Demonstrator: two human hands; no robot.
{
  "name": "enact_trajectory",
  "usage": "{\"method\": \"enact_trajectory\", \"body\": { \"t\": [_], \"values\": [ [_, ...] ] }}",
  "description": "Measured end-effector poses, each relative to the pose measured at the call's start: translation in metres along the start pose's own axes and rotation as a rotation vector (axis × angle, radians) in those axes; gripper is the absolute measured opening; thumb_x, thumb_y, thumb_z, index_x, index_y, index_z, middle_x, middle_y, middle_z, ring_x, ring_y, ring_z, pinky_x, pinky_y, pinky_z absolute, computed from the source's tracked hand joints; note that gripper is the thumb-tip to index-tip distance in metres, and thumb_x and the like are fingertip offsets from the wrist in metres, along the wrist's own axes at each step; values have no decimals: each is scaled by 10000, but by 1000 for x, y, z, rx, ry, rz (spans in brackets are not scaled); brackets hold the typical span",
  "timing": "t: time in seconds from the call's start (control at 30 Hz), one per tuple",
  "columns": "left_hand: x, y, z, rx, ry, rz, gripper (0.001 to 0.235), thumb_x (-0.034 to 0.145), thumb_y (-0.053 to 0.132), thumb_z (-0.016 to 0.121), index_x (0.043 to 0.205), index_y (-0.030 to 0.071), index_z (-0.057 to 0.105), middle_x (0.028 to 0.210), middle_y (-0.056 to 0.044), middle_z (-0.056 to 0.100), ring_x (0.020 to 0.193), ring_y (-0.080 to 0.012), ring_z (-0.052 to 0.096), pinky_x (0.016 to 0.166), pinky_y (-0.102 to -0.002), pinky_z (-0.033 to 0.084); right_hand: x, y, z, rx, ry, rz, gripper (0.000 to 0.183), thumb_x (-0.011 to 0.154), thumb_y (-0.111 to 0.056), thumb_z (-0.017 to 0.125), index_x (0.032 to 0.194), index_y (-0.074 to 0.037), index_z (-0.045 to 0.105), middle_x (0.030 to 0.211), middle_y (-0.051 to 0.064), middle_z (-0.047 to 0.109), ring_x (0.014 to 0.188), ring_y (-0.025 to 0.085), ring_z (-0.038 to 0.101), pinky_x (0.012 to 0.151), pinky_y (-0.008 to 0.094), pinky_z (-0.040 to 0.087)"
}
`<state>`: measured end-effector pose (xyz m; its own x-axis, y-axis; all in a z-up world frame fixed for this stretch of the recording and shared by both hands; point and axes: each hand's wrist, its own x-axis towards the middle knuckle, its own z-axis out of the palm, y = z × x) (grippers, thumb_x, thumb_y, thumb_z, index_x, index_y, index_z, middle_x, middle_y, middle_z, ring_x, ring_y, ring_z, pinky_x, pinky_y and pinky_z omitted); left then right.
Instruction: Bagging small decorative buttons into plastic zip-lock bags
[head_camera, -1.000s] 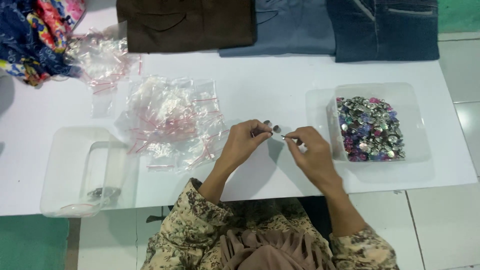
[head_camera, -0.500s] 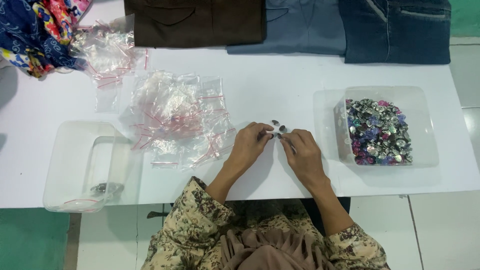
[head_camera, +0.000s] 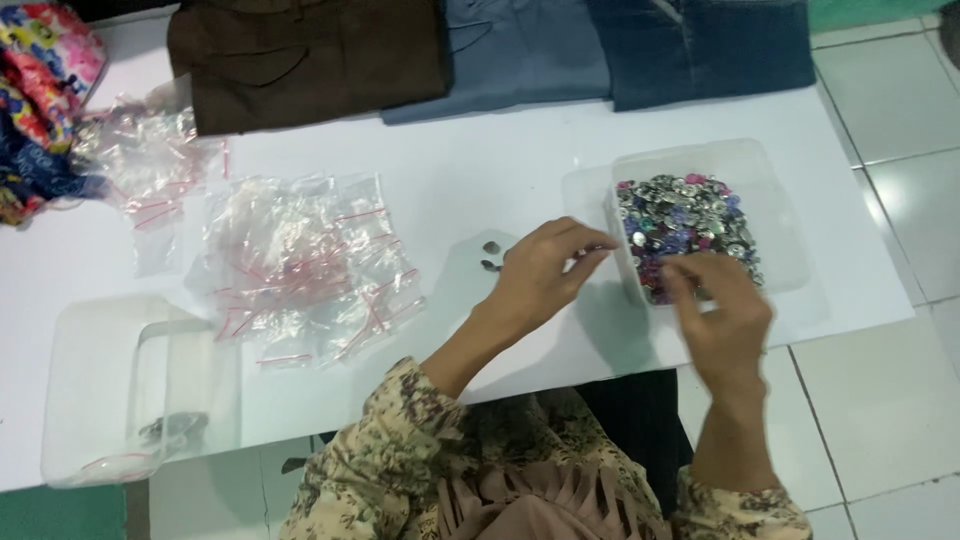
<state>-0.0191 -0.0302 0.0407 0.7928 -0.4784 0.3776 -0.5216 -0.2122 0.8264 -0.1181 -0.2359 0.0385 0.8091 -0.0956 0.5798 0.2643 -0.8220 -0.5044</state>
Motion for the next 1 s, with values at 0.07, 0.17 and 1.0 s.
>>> {"method": "enact_trajectory", "body": {
  "t": [0.07,0.17,1.0],
  "values": [
    [21,-10,32,55,-73,76,145,963,161,646,1073,130,735,931,-67,705,900,-263,693,763,-381,572,-3,33,-16,-120,-10,64,83,999,-16,792,1080,-35,794,996,126,723,894,283,648,787,387,529],
    [49,-18,81,147,-169,193,173,975,165,587,1060,156,737,999,-38,716,951,-267,668,816,-412,525,-5,70,-28,-279,-70,212,106,1023,-71,740,1112,-73,798,1059,110,692,997,268,597,852,403,498],
    [83,-36,156,435,-145,352,201,899,152,671,1042,13,687,995,-183,680,1010,-362,682,834,-469,579,0,105,-5,-276,-11,242,92,963,-66,837,1019,-52,765,946,107,636,870,319,631,779,425,501]
  ]
}}
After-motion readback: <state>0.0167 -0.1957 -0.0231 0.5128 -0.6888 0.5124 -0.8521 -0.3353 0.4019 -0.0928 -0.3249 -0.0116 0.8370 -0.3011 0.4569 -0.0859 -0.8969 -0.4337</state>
